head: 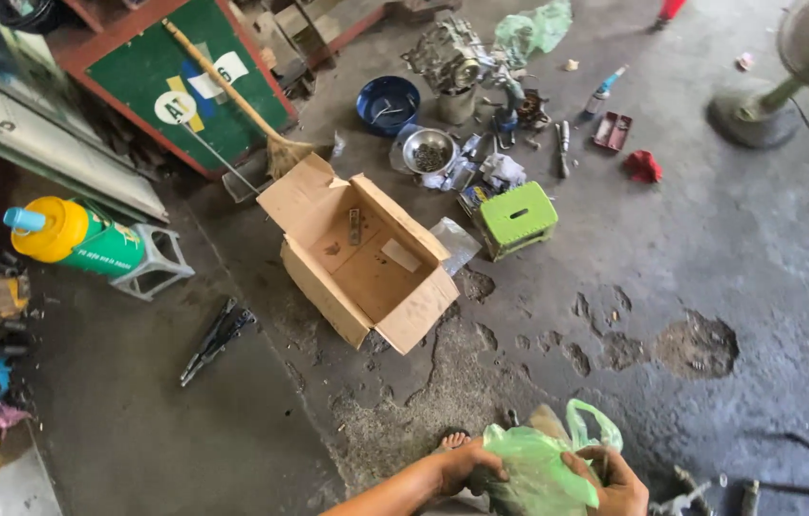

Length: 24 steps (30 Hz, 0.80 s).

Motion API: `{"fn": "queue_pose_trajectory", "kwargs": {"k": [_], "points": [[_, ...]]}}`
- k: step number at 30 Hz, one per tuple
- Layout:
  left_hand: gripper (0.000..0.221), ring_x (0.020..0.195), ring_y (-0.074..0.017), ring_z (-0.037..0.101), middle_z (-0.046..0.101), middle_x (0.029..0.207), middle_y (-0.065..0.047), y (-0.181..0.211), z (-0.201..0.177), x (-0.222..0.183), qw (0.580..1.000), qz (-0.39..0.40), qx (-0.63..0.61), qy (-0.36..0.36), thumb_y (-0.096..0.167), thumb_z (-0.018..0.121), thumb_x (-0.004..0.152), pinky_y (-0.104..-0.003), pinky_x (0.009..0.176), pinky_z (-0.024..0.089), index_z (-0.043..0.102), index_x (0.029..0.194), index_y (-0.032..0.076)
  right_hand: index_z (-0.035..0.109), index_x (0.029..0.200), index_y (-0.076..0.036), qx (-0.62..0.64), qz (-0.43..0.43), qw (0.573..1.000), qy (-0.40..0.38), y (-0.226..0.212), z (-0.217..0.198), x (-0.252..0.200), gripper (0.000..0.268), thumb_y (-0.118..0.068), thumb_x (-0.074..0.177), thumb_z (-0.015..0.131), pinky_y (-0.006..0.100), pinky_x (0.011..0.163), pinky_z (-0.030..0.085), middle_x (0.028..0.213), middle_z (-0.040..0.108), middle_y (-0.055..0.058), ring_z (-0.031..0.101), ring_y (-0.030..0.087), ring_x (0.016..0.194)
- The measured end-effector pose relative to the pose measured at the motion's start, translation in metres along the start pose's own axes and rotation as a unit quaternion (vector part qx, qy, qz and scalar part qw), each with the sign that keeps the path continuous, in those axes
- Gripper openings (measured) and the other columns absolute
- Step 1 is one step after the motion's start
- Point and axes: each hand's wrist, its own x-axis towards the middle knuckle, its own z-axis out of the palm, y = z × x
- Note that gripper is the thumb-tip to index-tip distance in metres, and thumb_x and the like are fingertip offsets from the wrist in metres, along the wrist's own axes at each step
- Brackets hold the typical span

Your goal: The recorder is assembling or repairing components of a motorcycle engine on the workshop floor.

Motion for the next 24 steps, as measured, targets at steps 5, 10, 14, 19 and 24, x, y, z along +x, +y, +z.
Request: {"fn": "queue_pose_trajectory", "kwargs": {"k": [5,10,14,19,24], "points": [[0.044,0.074,-0.0115,0.056,0.065,0.091,-0.001,0.050,-0.012,0.046,0.998,0.005,-0.056,0.008,0.015,0.067,0.071,-0.023,0.065,0.041,0.064,0.115,0.011,0.076,0.091,0.004,-0.080,0.000,0.992,-0.098,0.012,0.007,0.098,0.016,-0.004,0.079,0.083,0.028,0.056,0.046,0.061,0.064,0.009,0.053,0.015,0.056],[0.063,0.090,-0.0172,0.056,0.063,0.104,-0.004,0.136,-0.022,0.121,0.998,-0.026,-0.028,0.046,0.020,0.066,0.067,-0.029,0.079,0.042,0.057,0.130,0.014,0.069,0.080,0.006,-0.002,-0.005,0.981,-0.194,0.024,0.029,0.217,0.011,0.000,0.084,0.078,0.027,0.060,0.046,0.059,0.062,0.010,0.054,0.017,0.056],[0.040,0.089,-0.0116,0.056,0.066,0.096,0.000,0.212,-0.017,0.187,0.994,0.101,-0.018,0.038,0.016,0.064,0.072,-0.023,0.086,0.043,0.066,0.112,0.009,0.072,0.100,0.008,0.047,0.042,0.968,-0.242,0.010,0.037,0.330,0.027,0.006,0.075,0.079,0.032,0.069,0.048,0.074,0.068,0.017,0.062,0.024,0.070],[0.059,0.075,-0.0100,0.050,0.060,0.091,-0.002,0.317,0.003,0.202,0.988,0.119,-0.033,0.089,0.020,0.065,0.073,-0.021,0.063,0.039,0.057,0.130,0.006,0.077,0.125,-0.007,-0.115,0.017,0.930,-0.349,-0.059,0.051,0.445,0.061,0.000,0.067,0.092,0.035,0.095,0.058,0.109,0.085,0.009,0.075,0.019,0.100],[0.097,0.140,-0.0207,0.034,0.021,0.168,-0.007,0.388,0.018,0.212,0.961,0.253,-0.007,0.114,0.017,0.065,0.071,-0.033,0.115,0.025,0.025,0.156,-0.004,0.069,0.122,-0.005,-0.287,-0.009,0.923,-0.256,-0.107,0.080,0.514,0.057,-0.015,0.070,0.090,0.033,0.072,0.060,0.092,0.083,0.015,0.078,0.022,0.076]]}}
